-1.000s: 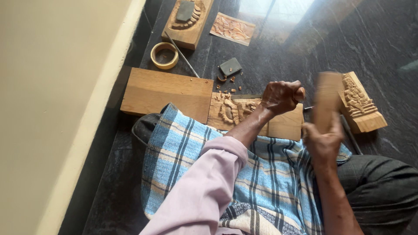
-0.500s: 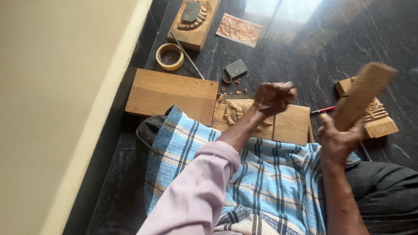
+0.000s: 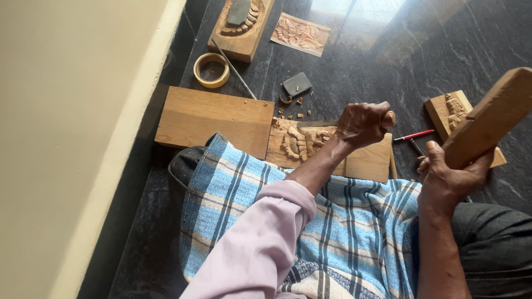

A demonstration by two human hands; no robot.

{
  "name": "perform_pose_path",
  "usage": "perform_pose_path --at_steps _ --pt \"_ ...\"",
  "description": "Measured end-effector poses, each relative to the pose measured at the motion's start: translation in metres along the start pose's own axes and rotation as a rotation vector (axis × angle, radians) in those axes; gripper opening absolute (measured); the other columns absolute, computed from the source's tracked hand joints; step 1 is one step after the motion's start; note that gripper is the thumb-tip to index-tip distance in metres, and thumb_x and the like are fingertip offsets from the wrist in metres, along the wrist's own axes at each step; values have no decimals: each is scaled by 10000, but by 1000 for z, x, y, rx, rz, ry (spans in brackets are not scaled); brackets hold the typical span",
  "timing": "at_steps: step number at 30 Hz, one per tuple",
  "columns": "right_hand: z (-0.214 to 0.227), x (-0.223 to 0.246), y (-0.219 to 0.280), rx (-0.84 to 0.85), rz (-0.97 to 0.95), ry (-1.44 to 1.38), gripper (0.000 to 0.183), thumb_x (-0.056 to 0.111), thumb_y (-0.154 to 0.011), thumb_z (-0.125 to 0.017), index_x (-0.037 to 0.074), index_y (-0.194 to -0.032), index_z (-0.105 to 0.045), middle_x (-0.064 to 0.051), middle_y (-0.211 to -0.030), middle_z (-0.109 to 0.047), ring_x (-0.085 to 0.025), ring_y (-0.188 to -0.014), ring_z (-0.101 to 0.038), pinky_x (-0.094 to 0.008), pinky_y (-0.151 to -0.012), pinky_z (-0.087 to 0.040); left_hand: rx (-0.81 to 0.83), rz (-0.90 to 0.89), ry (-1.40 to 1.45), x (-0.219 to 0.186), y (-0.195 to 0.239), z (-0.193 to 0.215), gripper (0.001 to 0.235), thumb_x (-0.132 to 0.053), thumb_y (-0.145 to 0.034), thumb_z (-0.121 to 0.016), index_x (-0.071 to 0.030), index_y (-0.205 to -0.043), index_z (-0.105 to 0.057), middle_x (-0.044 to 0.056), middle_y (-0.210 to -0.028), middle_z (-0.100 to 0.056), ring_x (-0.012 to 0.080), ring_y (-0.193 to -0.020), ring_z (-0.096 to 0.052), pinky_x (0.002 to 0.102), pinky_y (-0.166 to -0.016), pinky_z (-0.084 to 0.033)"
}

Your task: The person sits on the floor and carves a wooden block using a chisel and a wooden mallet. They repeatedly strike the chisel to shape the wood, occasionally adjusting the chisel and clearing wood shavings from the work area.

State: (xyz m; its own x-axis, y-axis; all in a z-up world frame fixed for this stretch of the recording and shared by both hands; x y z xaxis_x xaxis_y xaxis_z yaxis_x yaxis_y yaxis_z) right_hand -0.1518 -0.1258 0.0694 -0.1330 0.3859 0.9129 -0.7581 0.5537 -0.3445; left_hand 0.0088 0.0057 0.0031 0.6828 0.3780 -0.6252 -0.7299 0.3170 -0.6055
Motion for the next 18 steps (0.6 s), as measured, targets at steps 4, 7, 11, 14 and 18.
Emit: perform_pose_path --at_steps 4,7,11,14,18 --pt "6 -1 2 0 85 32 725 -90 -1075 -738 21 -1633 -289 -143 -1248 -596 -137 -792 -696 -222 -654 -623 -65 -25 13 1 0 3 377 -331 -1014 -438 -155 -694 -531 2 -507 -543 120 -417 -564 327 -403 -485" --pt "-3 9 5 17 62 29 660 -51 -1055 -746 12 -1572 -341 -151 -1198 -600 -153 -747 -664 -237 -646 -606 -38 31 -10 3 -4 2 423 -353 -1040 -459 -153 -672 -524 19 -493 -532 138 -413 -569 337 -400 -482" --pt "-28 30 16 356 325 364 883 -62 -780 -786 -67 -1527 -316 -221 -1194 -614 -271 -931 -661 -328 -704 -617 -69 -14 -11 10 3 -9 404 -357 -1040 -466 -167 -687 -509 -6 -486 -498 113 -404 -519 324 -389 -454" --pt "-33 26 12 177 -26 134 805 -15 -847 -731 23 -1532 -309 -72 -1188 -600 -97 -822 -690 -198 -674 -639 -8 1 -20 19 7 -20 388 -314 -1038 -466 -178 -676 -491 -25 -473 -461 92 -367 -450 307 -351 -418" --pt "-15 18 2 62 -31 54 746 -53 -1004 -749 51 -1634 -364 -141 -1209 -627 -140 -732 -643 -233 -607 -589 -3 10 -43 13 -3 -23 366 -252 -1019 -445 -183 -661 -484 -15 -467 -458 96 -374 -458 315 -359 -418"
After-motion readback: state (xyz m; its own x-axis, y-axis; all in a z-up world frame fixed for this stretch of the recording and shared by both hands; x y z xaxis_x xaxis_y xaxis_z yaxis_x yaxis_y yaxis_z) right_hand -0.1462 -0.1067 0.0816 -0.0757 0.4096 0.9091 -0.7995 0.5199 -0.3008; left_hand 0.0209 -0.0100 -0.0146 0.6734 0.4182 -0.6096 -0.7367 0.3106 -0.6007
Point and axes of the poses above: each hand's wrist, its own y-axis away from the middle knuckle, its own z-axis out of the back of the hand, x = y × z, the point moved 2 cm from there along -y, towards the middle knuckle
